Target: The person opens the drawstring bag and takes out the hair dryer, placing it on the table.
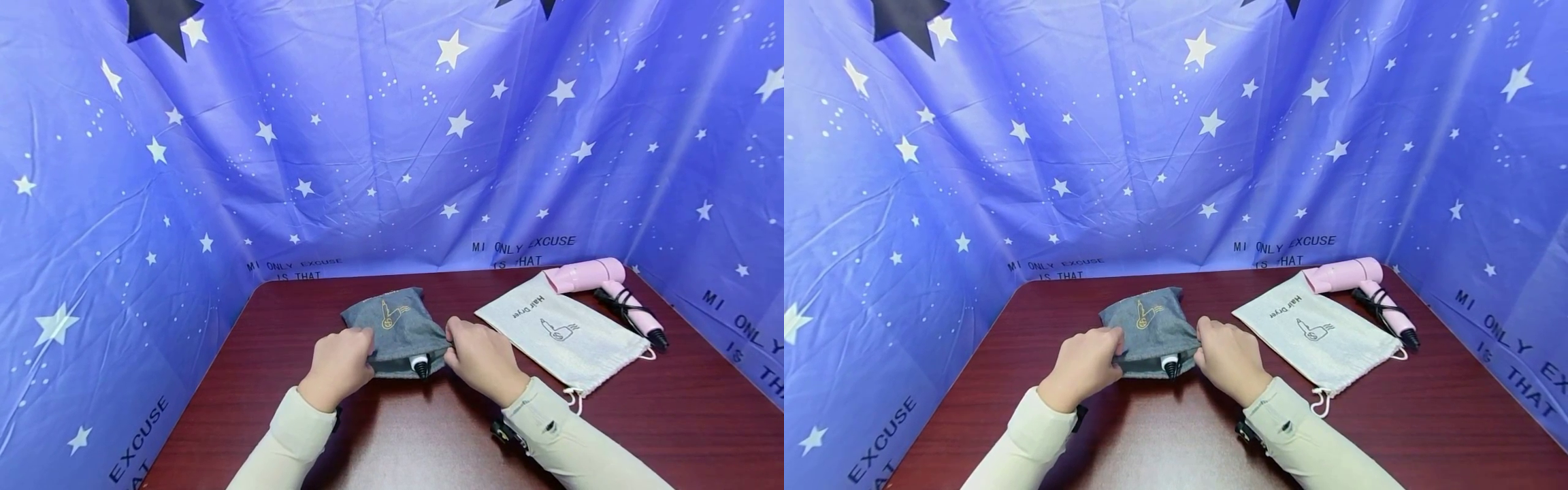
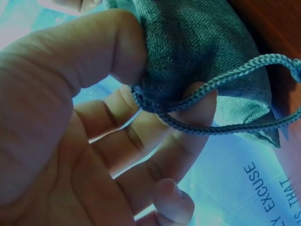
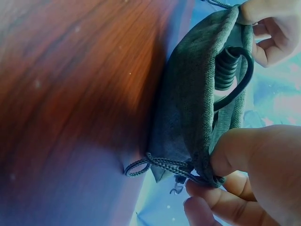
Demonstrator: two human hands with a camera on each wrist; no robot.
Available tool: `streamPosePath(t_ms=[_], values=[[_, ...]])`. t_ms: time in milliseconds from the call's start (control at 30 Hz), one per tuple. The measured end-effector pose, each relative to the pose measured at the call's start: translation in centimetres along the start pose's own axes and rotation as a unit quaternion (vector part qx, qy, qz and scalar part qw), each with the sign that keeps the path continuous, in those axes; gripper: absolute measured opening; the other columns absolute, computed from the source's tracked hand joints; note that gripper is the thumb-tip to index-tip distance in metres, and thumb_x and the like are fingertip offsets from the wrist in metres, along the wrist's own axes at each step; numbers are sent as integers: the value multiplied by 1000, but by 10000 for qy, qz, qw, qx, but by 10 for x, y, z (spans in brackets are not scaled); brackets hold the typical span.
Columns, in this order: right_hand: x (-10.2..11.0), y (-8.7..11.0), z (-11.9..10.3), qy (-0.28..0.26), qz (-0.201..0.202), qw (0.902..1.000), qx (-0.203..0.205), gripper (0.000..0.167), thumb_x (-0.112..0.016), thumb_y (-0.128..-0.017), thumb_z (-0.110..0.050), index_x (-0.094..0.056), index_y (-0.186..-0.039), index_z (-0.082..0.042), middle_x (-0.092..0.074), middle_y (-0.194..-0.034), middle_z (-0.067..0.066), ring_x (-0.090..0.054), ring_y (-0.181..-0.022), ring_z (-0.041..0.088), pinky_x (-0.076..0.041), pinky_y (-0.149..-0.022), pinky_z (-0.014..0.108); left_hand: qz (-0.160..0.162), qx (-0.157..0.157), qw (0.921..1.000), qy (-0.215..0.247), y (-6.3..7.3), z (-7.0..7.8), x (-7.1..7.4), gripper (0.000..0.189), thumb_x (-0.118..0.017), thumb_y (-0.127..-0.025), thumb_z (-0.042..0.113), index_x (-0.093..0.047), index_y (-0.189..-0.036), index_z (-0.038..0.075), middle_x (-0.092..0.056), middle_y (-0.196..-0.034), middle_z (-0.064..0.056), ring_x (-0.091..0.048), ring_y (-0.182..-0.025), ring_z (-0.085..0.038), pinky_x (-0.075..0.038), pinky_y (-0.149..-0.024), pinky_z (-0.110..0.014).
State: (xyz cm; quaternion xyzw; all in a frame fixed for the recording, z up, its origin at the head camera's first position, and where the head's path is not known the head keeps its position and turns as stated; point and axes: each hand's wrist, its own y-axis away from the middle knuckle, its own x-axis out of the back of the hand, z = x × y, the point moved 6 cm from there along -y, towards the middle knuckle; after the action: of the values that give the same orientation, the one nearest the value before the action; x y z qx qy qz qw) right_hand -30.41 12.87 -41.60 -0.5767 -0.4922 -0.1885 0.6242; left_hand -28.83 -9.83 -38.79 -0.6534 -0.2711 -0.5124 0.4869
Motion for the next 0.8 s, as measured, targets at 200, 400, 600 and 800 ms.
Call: streamPosePath(t_ms=[200, 400, 600, 800], values=[[0, 0, 2, 13, 23, 10000, -18, 25, -76, -72, -17, -54, -82, -21, -57, -67, -8, -61, -59, 21, -34, -43, 34, -125, 38, 9999, -33, -1, -1, -3, 29, -81, -66, 7, -58, -78, 20, -59, -70, 9, -54, -53, -17, -38, -41, -35], [-4, 1, 3, -6, -109, 9999, -63, 25, -75, -72, -18, -53, -82, -21, -53, -67, -9, -58, -58, 18, -33, -43, 33, -327, 94, 9994, 9, 0, -2, -7, 31, -86, -66, 11, -59, -79, 21, -61, -72, 8, -56, -55, -18, -40, -42, -37], [-8, 2, 6, -39, -262, 9995, -189, 24, -74, -72, -18, -52, -81, -22, -51, -66, -10, -54, -56, 14, -32, -44, 33, -394, 42, 9992, 0, 1, -2, -9, 32, -85, -63, 12, -59, -78, 22, -63, -73, 8, -57, -56, -19, -41, -43, -39], [-10, 2, 8, -49, -348, 9990, -279, 22, -73, -73, -18, -53, -80, -22, -52, -66, -10, -53, -55, 13, -32, -44, 33, -618, 62, 9981, 17, 2, -2, -14, 32, -86, -64, 13, -59, -78, 23, -64, -73, 8, -58, -57, -20, -43, -44, -40]])
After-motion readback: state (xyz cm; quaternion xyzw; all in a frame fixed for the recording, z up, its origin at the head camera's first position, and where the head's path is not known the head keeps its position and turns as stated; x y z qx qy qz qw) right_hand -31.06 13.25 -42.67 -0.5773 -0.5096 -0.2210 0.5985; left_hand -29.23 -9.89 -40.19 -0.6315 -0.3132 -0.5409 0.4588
